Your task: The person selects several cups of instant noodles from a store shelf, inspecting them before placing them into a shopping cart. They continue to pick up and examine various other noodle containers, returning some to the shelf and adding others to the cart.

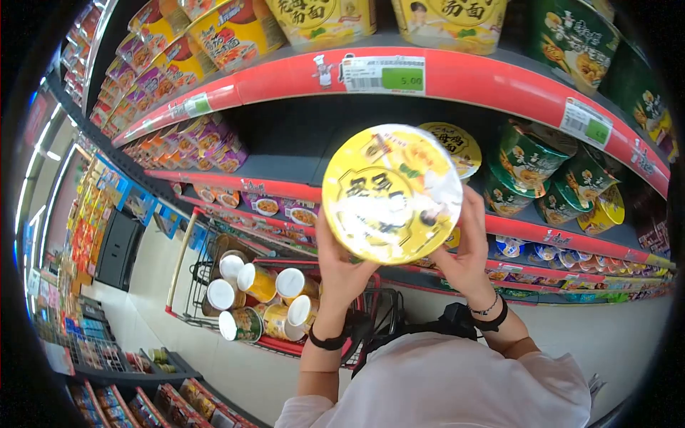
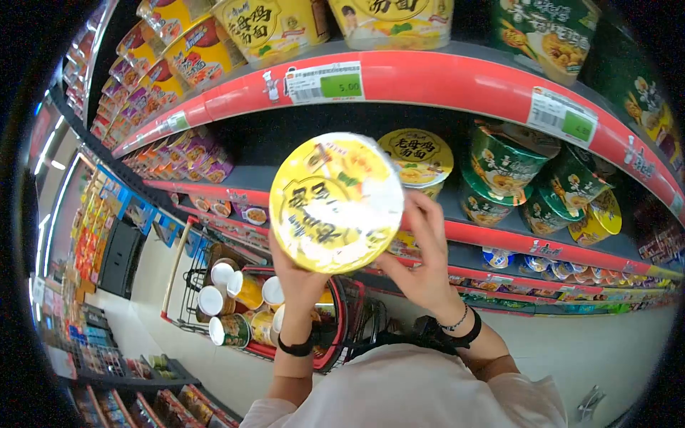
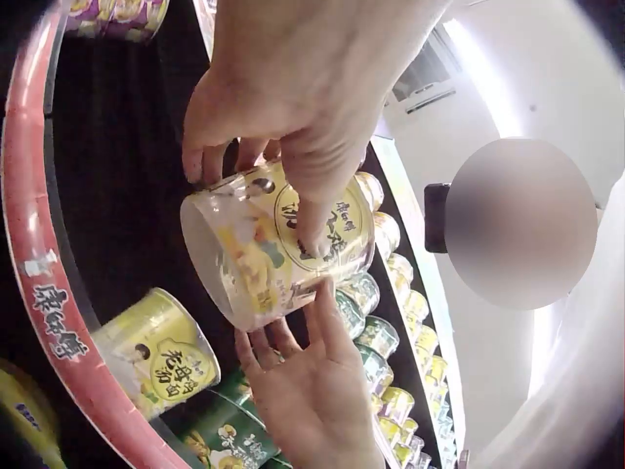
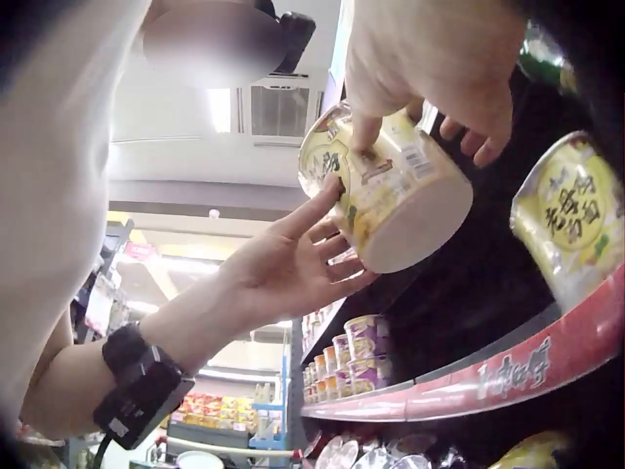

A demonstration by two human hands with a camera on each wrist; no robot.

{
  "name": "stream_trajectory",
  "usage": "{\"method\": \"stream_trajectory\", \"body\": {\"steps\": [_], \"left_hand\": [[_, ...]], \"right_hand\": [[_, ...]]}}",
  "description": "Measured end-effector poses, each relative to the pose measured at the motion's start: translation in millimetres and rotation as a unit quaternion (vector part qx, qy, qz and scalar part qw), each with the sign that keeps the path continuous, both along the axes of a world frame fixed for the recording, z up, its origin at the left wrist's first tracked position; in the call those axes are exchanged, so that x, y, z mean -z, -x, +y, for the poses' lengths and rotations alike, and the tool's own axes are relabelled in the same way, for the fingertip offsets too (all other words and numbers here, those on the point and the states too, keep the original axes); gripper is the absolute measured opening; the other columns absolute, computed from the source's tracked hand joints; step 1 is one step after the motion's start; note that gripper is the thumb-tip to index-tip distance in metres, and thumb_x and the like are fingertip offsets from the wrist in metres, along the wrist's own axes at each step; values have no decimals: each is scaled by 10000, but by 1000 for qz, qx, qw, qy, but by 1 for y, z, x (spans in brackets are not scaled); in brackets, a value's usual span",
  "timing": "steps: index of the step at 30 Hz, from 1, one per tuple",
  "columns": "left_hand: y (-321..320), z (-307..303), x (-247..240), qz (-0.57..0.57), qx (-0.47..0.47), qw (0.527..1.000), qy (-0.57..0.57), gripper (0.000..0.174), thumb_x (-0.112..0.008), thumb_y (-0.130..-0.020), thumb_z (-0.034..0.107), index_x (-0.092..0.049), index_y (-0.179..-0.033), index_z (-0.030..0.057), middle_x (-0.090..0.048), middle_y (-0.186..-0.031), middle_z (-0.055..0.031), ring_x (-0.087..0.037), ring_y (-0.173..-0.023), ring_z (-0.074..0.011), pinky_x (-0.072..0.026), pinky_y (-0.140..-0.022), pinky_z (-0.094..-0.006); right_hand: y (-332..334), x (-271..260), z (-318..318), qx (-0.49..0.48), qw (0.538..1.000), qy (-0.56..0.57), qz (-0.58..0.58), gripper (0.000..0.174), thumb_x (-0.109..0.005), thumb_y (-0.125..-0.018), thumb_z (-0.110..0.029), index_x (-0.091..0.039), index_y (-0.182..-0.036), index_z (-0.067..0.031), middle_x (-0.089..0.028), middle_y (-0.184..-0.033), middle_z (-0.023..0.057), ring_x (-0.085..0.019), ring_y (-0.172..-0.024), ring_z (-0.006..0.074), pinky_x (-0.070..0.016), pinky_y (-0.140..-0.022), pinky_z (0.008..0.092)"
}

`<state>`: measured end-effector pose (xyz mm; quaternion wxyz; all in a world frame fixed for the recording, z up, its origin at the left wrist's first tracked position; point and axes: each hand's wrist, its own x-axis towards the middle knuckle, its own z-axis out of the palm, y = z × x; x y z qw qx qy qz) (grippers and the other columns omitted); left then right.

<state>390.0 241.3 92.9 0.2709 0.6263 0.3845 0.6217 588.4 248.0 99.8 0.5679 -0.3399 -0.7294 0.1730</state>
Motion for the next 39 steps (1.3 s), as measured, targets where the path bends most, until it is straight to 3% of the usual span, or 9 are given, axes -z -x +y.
{"method": "stream_trajectory", "body": {"steps": [3, 12, 22, 28, 32, 34, 36, 38, 39], "left_hand": [[-24, 25, -3, -100, 90, 990, 40, 966, -771, -679, -41, -210, -1464, 13, -393, -1385, -126, -460, -1259, -212, -431, -1023, -349], [-71, 101, -19, 2, 101, 995, -24, 932, -814, -728, 146, -262, -1456, -37, -445, -1387, -210, -457, -1288, -282, -373, -1059, -380], [-84, 120, -12, 24, 53, 996, -63, 920, -782, -750, 204, -250, -1473, 2, -457, -1343, -230, -478, -1238, -338, -393, -1017, -395], [-81, 114, -16, 33, 49, 996, -65, 930, -770, -772, 237, -214, -1480, 3, -418, -1374, -246, -451, -1267, -361, -388, -1025, -397], [-39, 76, 2, 83, -16, 995, -45, 859, -746, -806, 186, -240, -1473, -6, -377, -1457, -205, -372, -1353, -308, -304, -1101, -383], [-2, 45, 22, 47, -40, 996, 65, 751, -729, -829, 198, -333, -1430, -16, -414, -1435, -201, -408, -1331, -273, -328, -1082, -371], [48, 24, 73, 99, -111, 977, 150, 640, -706, -856, 221, -420, -1371, -29, -476, -1381, -205, -454, -1290, -260, -354, -1055, -361], [93, -8, 138, 182, -227, 949, 121, 619, -743, -810, 257, -488, -1282, -51, -592, -1127, -230, -578, -1032, -339, -453, -867, -405], [110, -34, 151, 152, -243, 931, 226, 673, -776, -774, 301, -497, -1254, -80, -613, -1070, -235, -593, -1014, -340, -457, -858, -405]], "right_hand": [[-3, 13, 5, -3, 977, 26, 212, 684, -680, -795, 6, -326, -1380, 10, -371, -1410, 180, -419, -1285, 257, -361, -1069, 396], [-27, -11, 32, 109, 982, -13, 153, 520, -590, -903, -47, -396, -1381, 11, -336, -1457, 170, -381, -1338, 263, -371, -1073, 386], [-20, 11, 44, 163, 986, 12, -9, 812, -630, -856, -104, -145, -1497, 15, -170, -1548, 242, -185, -1438, 360, -200, -1148, 423], [-12, 14, 48, 178, 984, 0, 0, 830, -638, -847, -96, -133, -1495, 24, -170, -1543, 246, -195, -1427, 385, -211, -1143, 429], [0, 24, 26, 213, 973, -89, -8, 646, -649, -845, -93, -350, -1403, 32, -353, -1452, 230, -352, -1349, 356, -287, -1104, 421], [16, 41, 17, 147, 985, -84, 21, 553, -647, -844, -71, -425, -1343, 19, -462, -1363, 209, -439, -1285, 324, -339, -1069, 411], [30, 60, 7, -24, 996, 81, -1, 547, -650, -843, -60, -432, -1340, 7, -541, -1274, 190, -518, -1206, 311, -399, -1019, 399], [52, 75, -3, -96, 984, 152, 1, 587, -659, -846, -67, -401, -1370, -9, -600, -1175, 168, -582, -1118, 290, -447, -970, 388], [59, 88, -8, -159, 967, 197, -33, 616, -664, -851, -86, -374, -1389, -13, -602, -1173, 167, -590, -1106, 288, -456, -962, 390]]}}
